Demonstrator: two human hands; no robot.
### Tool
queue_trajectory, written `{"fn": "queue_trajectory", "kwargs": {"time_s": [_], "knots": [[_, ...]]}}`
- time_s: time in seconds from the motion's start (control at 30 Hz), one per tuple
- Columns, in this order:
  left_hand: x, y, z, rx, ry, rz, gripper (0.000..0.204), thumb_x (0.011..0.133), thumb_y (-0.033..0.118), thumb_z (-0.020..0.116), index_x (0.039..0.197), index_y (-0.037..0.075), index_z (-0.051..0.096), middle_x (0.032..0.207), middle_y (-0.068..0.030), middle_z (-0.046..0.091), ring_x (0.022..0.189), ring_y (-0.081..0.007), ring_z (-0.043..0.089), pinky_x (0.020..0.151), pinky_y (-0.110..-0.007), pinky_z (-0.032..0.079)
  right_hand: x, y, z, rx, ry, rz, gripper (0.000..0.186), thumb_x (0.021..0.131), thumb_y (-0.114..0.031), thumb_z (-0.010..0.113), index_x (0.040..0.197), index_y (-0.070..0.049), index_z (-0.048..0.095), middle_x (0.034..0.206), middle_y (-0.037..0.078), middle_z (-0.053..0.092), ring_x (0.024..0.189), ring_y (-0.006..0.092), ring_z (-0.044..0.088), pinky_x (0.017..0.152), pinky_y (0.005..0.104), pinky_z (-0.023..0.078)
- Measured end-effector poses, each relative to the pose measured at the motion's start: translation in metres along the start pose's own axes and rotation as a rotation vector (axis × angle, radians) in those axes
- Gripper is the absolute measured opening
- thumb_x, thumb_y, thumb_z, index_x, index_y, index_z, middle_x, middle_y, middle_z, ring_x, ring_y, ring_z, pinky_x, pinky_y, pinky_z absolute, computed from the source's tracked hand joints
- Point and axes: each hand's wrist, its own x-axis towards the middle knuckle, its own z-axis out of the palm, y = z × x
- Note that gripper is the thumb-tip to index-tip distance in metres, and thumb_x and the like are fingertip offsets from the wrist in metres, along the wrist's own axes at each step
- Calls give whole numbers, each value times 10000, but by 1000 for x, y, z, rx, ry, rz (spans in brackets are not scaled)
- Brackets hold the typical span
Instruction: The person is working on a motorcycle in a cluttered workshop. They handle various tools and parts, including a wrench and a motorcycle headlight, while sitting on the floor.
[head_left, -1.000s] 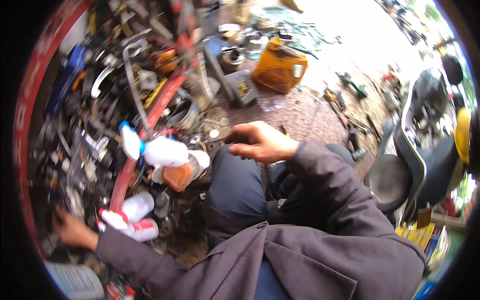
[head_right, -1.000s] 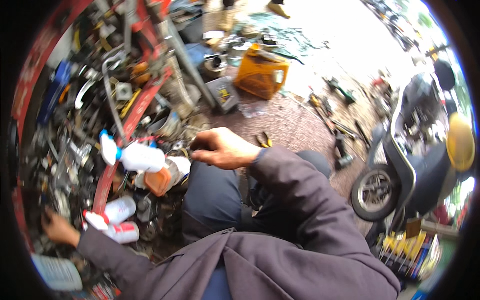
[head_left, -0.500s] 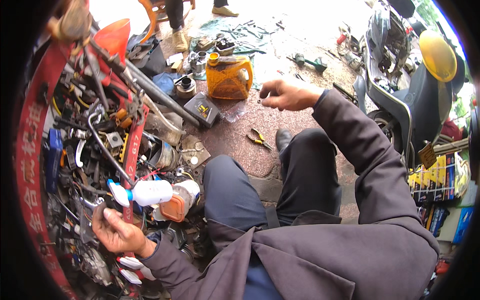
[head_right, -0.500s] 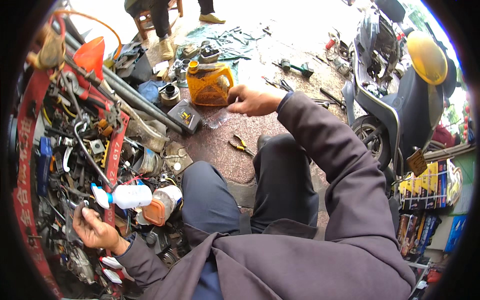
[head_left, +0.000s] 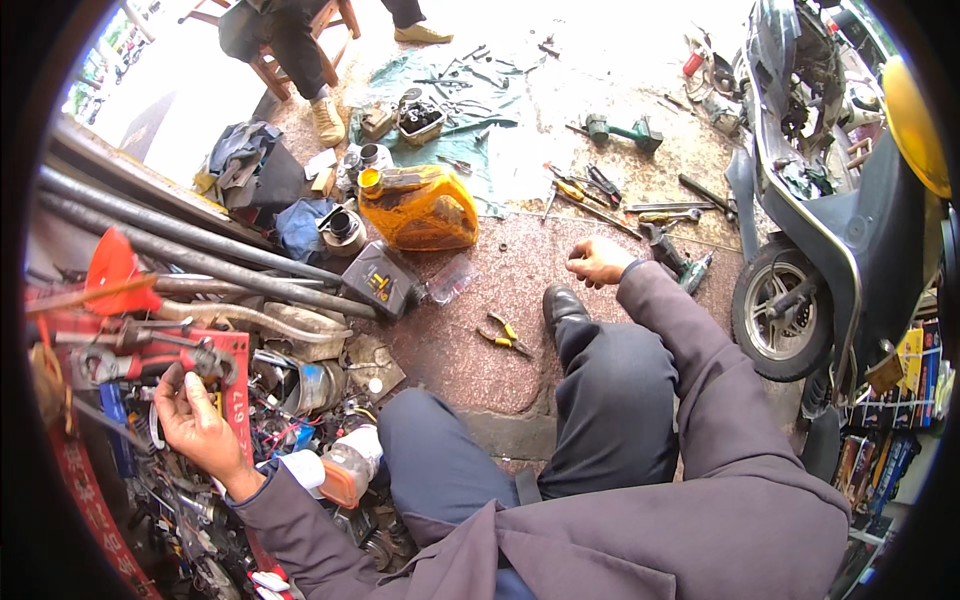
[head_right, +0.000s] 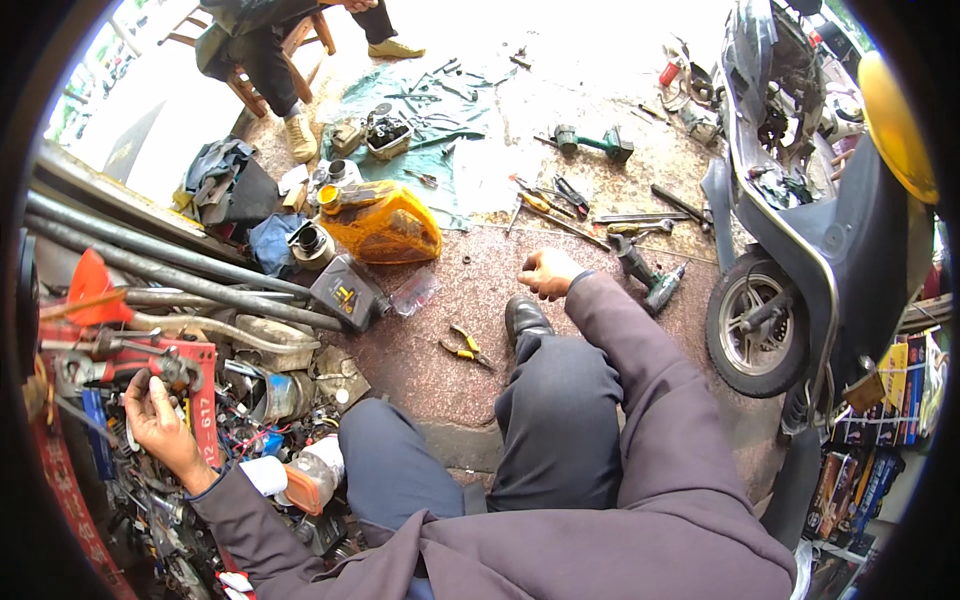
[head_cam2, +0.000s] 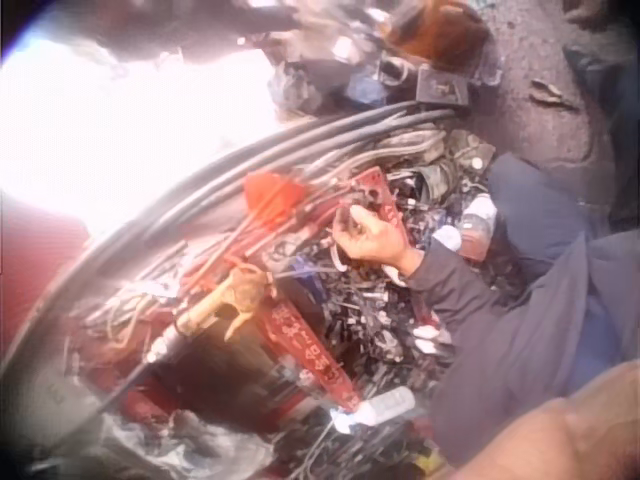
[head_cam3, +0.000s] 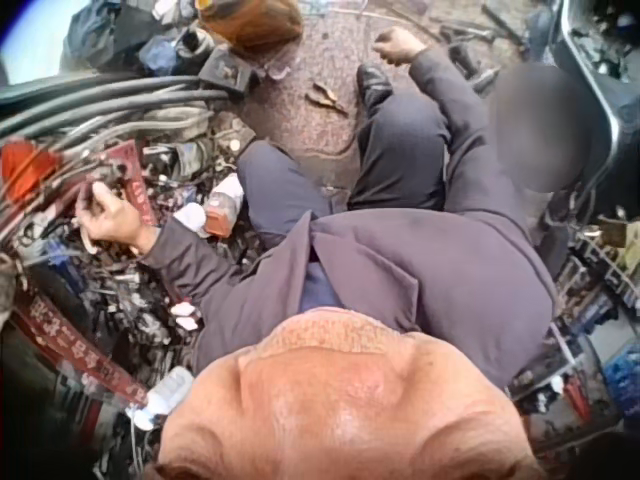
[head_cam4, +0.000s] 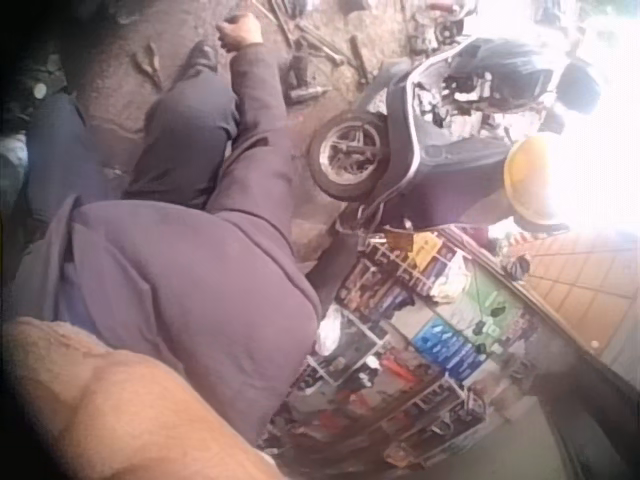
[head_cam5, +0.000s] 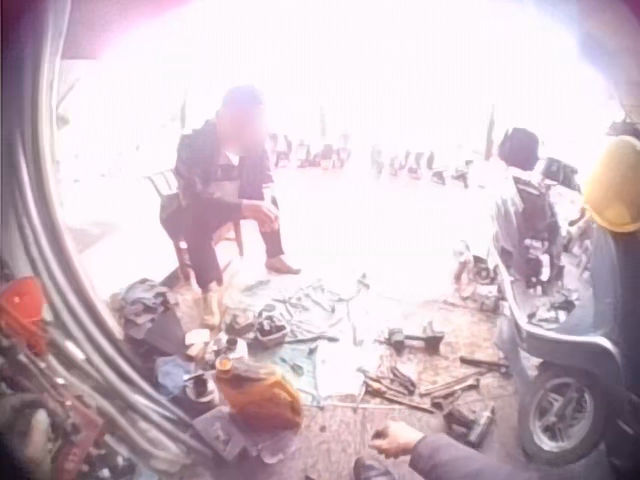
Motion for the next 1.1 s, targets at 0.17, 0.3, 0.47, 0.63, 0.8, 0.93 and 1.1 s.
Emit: {"fn": "queue_trajectory", "kwargs": {"time_s": [0.17, 0.3, 0.47, 0.63, 0.8, 0.93, 1.1], "knots": [[0, 2, 64, 33, 14, -34, 217, 973, 63, 562, 1177, -11, 580, 992, -41, 662, 818, -66, 596, 676, -195, 434, 68, 36, 3, 86, -60, -7, 333, 900, -266, 618, 1057, 23, 667, 764, 107, 669, 600, 166, 640, 521, 312, 534], [-1, 5, 105, 3, -79, -92, 230, 957, 22, 569, 1183, -16, 568, 988, -50, 639, 844, -78, 594, 753, -205, 474, 112, 28, -14, 92, -139, -4, 327, 901, -268, 615, 1040, 24, 665, 747, 100, 661, 593, 161, 637, 515, 313, 530], [11, 29, 126, 109, -190, -183, 228, 942, 5, 572, 1166, -33, 552, 999, -76, 633, 896, -123, 609, 824, -244, 485, 166, -35, -39, -266, -155, -251, 352, 881, -302, 609, 1038, 2, 690, 866, 173, 711, 717, 256, 695, 717, 379, 557], [6, 74, 153, 252, -324, -439, 209, 898, -4, 608, 1106, -24, 590, 1012, -59, 625, 893, -119, 578, 811, -261, 484, 162, -79, -45, -102, -114, -410, 361, 871, -311, 622, 1027, 7, 694, 926, 202, 709, 867, 323, 690, 821, 399, 536], [-33, 160, 214, 252, -597, -589, 198, 846, 14, 635, 1041, -2, 599, 879, -43, 615, 752, -95, 556, 666, -255, 476, 99, -69, -87, 9, -296, -77, 321, 904, -250, 630, 1054, 30, 675, 782, 132, 698, 664, 163, 673, 593, 331, 545], [-40, 240, 251, 114, -741, -720, 215, 808, 6, 685, 1014, -24, 631, 978, -88, 615, 717, -127, 608, 598, -251, 502, 51, -64, -143, 218, -357, 339, 302, 910, -236, 628, 1058, 23, 676, 760, 106, 687, 594, 157, 661, 523, 312, 536], [-34, 290, 277, -34, -774, -940, 220, 800, 20, 690, 1003, -47, 641, 952, -112, 629, 703, -153, 628, 588, -271, 500, 36, -88, -201, 138, -325, 386, 292, 901, -220, 636, 1043, 33, 665, 759, 104, 682, 584, 162, 655, 512, 317, 532]]}}
